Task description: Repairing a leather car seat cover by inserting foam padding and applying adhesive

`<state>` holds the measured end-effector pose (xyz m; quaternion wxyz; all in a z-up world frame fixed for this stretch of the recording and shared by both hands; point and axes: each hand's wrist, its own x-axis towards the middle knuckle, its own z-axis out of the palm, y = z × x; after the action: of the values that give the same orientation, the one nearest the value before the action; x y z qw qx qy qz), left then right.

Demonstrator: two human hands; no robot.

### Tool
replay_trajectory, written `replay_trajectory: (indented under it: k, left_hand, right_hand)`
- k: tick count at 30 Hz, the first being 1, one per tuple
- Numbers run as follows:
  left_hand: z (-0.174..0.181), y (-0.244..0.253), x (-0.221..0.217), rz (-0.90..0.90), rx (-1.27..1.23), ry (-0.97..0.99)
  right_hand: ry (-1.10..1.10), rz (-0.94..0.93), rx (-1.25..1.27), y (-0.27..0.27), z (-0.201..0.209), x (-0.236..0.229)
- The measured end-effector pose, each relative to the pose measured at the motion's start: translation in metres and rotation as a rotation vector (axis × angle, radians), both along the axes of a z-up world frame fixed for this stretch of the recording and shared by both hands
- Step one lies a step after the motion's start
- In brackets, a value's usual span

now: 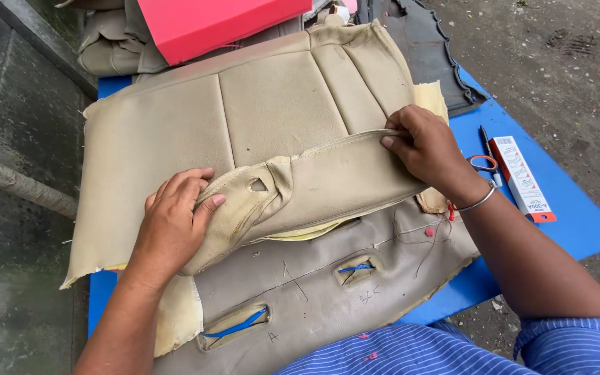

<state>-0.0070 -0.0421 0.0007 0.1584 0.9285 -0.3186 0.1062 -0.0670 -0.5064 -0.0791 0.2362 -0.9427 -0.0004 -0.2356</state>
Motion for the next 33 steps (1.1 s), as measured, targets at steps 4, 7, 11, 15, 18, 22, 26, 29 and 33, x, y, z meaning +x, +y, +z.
replay_trajectory:
  k: [4,7,11,15,18,22,26,29,33]
  left_hand:
    - [-0.006,0.007,0.017,-0.03,-0.148,-0.084]
    - [-0.019,0.008,0.028,-0.073,-0.056,-0.245]
    - [0.016,-0.031,-0.011,-0.025,0.064,-0.373]
    - [0.034,-0.091,-0.058,-0.297,0.07,-0.452]
    - [-0.01,-0.118,-0.061,-0.331,0.253,-0.509]
    - [-0.028,-0.126,-0.056,-0.218,0.246,-0.707]
    - [-0.033,-0.129,-0.057,-0.216,0.278,-0.598]
    - [-0.019,-0.136,-0.06,-0.191,0.331,-0.537]
    - [0.009,-0.145,-0.056,-0.217,0.17,-0.526]
  right_hand:
    - [-0.113,0.054,0.083,0.018,0.048,0.007]
    - [-0.028,0.055,0.032,0.018,0.046,0.019]
    - [0.067,0.05,0.051,0.023,0.053,0.018]
    - [0.107,0.065,0.049,0.029,0.059,0.015]
    - [0.063,0.064,0.026,0.029,0.058,0.013]
    - [-0.068,0.14,0.128,0.008,0.073,-0.013]
    - [-0.13,-0.102,0.078,-0.071,0.063,-0.046]
    - [0.127,-0.32,0.032,-0.093,0.068,-0.069]
    - [0.564,-0.44,-0.076,-0.087,0.055,-0.091]
